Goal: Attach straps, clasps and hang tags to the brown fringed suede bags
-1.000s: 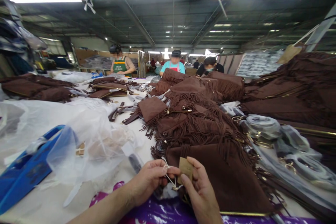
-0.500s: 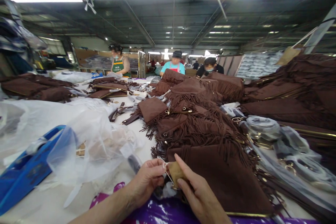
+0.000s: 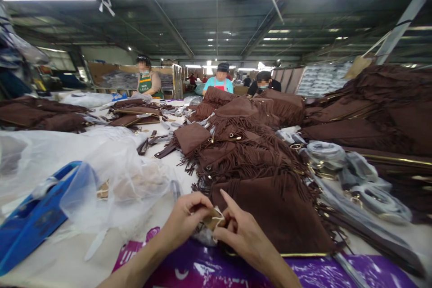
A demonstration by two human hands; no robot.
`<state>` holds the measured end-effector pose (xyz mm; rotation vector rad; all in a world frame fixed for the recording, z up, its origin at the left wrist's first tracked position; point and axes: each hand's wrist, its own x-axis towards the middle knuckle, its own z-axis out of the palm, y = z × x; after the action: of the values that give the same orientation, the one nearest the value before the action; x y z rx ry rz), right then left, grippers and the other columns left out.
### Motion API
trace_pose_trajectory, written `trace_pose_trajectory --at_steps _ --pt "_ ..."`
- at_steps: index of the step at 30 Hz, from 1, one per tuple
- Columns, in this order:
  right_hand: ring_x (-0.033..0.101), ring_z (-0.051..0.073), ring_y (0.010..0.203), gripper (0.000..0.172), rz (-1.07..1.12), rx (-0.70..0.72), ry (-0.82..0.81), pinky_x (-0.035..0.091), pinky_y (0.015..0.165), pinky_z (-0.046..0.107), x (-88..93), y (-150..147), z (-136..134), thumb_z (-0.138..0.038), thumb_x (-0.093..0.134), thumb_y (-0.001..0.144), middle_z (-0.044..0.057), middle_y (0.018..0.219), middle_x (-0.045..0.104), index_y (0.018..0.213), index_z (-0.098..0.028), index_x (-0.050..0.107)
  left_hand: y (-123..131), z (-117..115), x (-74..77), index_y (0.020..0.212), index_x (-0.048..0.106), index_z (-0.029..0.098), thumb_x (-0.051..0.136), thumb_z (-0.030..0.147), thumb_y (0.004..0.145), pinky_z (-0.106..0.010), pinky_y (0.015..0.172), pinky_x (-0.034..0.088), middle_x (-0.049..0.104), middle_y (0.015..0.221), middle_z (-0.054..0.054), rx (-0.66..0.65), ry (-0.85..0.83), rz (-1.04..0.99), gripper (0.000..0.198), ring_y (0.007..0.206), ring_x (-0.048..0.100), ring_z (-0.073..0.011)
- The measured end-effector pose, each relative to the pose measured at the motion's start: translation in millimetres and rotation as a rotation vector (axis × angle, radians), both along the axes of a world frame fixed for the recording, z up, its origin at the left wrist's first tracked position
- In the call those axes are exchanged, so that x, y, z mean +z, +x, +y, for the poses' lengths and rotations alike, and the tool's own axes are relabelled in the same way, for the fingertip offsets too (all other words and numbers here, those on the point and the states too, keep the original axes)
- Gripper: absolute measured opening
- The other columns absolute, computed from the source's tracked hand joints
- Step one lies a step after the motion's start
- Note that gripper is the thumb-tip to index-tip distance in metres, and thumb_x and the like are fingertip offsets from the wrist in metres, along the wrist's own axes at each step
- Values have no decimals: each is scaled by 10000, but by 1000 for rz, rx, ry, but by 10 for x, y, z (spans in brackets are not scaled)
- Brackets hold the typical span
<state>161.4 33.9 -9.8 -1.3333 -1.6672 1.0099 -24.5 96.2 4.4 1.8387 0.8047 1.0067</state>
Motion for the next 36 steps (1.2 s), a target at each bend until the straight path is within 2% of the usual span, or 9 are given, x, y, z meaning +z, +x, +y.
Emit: trace_pose_trajectory --at_steps 4,7,11,14,16,20,26,31,36 --pt "565 185 829 888 -132 3 112 489 712 267 -137 106 -194 -102 672 633 28 1101 583 1462 -219 376 -170 165 83 788 630 178 611 239 771 -249 672 454 615 741 -5 363 89 -190 67 701 563 -153" --pt "521 251 1090 721 -359 -83 313 427 931 352 -167 155 -296 -13 622 662 85 1232 570 1347 -199 500 -254 67 212 857 616 196 654 258 753 -261 702 479 634 804 -5 476 130 -324 126 731 590 -158" --pt "553 221 853 210 -715 -241 497 406 739 326 -154 161 -328 -37 641 791 21 925 647 880 -227 648 -398 -175 304 947 656 227 594 357 846 -284 638 513 671 754 -18 77 40 -111 175 687 629 -198" --pt "530 199 783 145 -813 -301 536 374 671 313 -132 111 -294 -103 686 824 -8 835 624 790 -231 627 -442 -175 213 1128 648 269 557 403 860 -345 798 536 713 1028 -55 -133 153 209 313 934 653 -269" --pt "527 199 778 124 -819 -345 530 372 662 316 -110 43 -263 -129 703 824 -4 829 618 793 -224 629 -372 -118 84 1170 630 271 604 368 821 -368 905 505 679 1170 -65 -112 307 404 363 1063 616 -289" --pt "535 195 773 120 -799 -357 537 390 652 300 -70 -83 -214 -127 695 822 -8 816 609 808 -229 634 -131 12 -167 959 674 205 516 255 851 -364 870 497 698 1037 -94 -112 538 672 198 954 628 -263" --pt "573 228 910 340 -668 -329 444 439 778 315 -115 144 -344 -117 741 735 20 1004 646 1040 -244 663 -6 129 -89 979 670 194 371 42 860 -366 801 443 693 905 -70 -8 683 954 356 853 622 -232" --pt "595 262 1079 627 -834 -322 457 462 856 349 -423 650 -441 14 515 691 76 1227 641 1234 -272 641 -4 113 -105 1265 560 209 409 -22 841 -334 767 440 664 961 -74 5 778 1059 506 854 636 -214" --pt "637 267 1084 557 -982 -290 568 550 779 341 -821 1024 -376 -51 477 789 75 1242 664 1275 -277 627 34 76 -236 1253 539 186 472 49 906 -320 715 432 622 921 -65 3 856 1056 379 802 610 -211"
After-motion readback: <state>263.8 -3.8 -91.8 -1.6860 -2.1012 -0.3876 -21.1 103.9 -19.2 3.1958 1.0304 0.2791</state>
